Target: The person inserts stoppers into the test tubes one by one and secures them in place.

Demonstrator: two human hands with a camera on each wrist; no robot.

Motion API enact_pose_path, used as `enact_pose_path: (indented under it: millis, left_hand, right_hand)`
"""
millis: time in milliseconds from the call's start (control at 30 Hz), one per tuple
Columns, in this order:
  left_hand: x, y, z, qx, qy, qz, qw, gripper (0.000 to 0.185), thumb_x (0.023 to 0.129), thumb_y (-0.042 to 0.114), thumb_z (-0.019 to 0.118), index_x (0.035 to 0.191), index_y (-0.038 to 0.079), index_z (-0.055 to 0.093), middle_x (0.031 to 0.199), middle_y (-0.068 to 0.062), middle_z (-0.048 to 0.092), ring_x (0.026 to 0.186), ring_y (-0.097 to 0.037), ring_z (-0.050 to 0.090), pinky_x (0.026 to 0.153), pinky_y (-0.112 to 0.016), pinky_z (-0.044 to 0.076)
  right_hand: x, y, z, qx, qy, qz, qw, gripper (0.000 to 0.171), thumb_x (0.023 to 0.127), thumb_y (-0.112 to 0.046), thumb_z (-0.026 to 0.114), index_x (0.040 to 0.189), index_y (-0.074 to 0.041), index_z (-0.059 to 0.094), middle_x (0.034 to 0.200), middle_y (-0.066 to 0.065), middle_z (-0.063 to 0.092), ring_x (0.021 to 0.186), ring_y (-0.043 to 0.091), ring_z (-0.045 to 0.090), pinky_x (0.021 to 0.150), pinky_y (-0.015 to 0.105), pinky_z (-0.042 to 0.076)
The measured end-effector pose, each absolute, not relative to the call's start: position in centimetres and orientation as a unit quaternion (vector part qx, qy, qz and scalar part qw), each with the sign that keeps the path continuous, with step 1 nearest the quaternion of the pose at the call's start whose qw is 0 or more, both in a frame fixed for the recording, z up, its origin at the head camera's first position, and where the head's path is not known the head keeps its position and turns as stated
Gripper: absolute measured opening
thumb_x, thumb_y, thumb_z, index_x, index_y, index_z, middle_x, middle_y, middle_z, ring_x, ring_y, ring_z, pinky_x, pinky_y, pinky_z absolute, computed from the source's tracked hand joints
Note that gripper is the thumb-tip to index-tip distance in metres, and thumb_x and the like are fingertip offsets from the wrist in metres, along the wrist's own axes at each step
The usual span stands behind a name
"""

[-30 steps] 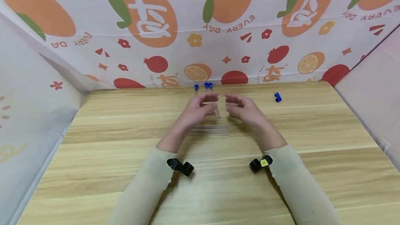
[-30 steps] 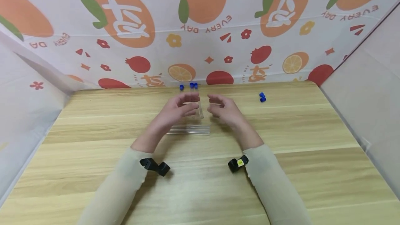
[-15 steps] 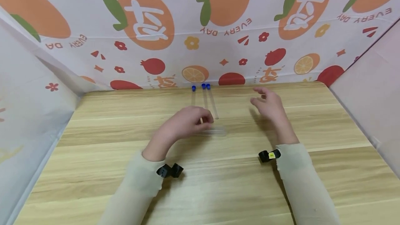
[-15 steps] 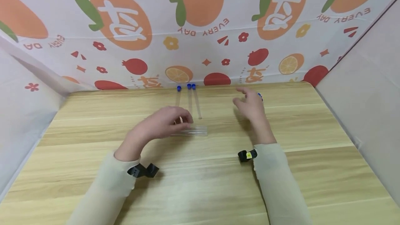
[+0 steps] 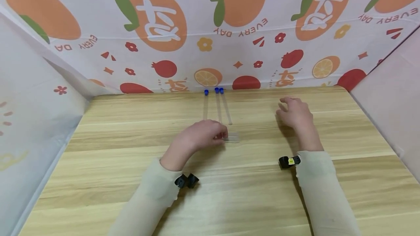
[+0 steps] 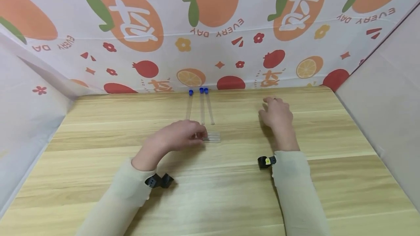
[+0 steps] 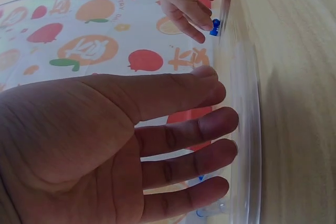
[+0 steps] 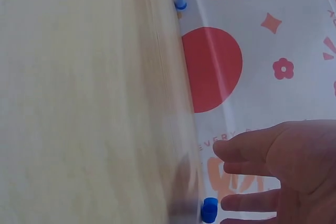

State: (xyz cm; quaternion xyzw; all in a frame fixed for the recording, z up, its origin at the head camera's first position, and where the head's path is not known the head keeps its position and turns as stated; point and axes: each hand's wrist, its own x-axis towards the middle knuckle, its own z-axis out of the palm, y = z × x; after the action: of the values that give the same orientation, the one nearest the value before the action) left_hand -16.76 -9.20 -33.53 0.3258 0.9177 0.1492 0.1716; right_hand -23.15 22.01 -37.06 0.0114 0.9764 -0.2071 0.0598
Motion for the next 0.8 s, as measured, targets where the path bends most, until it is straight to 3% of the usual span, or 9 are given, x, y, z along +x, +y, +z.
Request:
enact_pose_path:
  millis: [333,800]
  left_hand:
    - [-16.7,-9.2,-34.1,0.327,0.920,0.137,0.169,0.005,0.095,0.021,0.070,0.096,0.016,0.069,0.088,0.006,0.062,0.081,-0.014,0.054,0.079,-0.032,0.049]
    - [-16.7,-9.1,-35.0,0.311,0.926,0.130,0.169,0.004,0.094,0.019,0.071,0.092,0.016,0.074,0.091,0.006,0.067,0.083,-0.011,0.058,0.082,-0.032,0.052]
  right_hand:
    - [-22.8,22.2,-37.4,0.012,0.979,-0.195,0.061,0.051,0.098,-0.025,0.056,0.145,-0.006,0.048,0.144,0.029,0.043,0.131,0.051,0.039,0.100,0.069,0.039]
    - [-23.2,22.9,-37.7,0.005,0.972,-0.217,0.093,0.043,0.094,-0.009,0.053,0.137,-0.007,0.057,0.131,0.025,0.058,0.119,0.042,0.054,0.096,0.060,0.045]
